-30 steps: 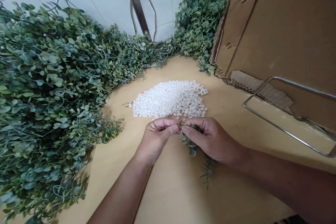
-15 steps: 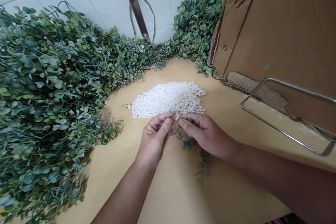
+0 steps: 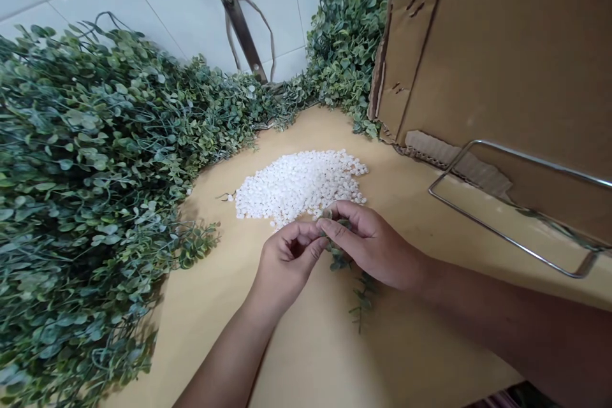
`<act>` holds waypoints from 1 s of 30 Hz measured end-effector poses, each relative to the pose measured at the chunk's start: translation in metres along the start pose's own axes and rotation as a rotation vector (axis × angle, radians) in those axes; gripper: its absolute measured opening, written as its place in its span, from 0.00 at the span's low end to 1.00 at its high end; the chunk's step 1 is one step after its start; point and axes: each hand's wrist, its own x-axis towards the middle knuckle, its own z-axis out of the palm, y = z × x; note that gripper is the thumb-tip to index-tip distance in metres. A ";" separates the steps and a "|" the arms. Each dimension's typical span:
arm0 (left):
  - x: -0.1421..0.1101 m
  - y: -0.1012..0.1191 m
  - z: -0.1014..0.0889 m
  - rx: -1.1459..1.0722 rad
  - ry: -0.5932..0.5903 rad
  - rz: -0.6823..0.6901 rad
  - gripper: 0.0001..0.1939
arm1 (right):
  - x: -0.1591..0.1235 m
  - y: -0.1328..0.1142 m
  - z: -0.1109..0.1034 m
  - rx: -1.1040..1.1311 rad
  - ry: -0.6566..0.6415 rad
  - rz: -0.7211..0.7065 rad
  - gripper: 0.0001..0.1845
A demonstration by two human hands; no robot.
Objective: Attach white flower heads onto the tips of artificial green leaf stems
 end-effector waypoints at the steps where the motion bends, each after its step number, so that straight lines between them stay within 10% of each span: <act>1: 0.000 0.001 0.000 -0.019 -0.001 -0.009 0.11 | 0.000 -0.001 0.000 0.020 -0.003 -0.005 0.12; 17: -0.003 0.014 -0.006 -0.158 0.049 -0.072 0.11 | -0.004 0.001 -0.001 -0.194 -0.081 0.011 0.09; 25: 0.008 0.015 -0.049 0.296 0.344 0.053 0.08 | -0.006 -0.002 -0.004 -0.241 -0.116 0.042 0.14; 30: 0.010 -0.002 -0.062 0.812 0.248 0.131 0.08 | -0.006 -0.001 -0.002 -0.271 -0.141 0.023 0.15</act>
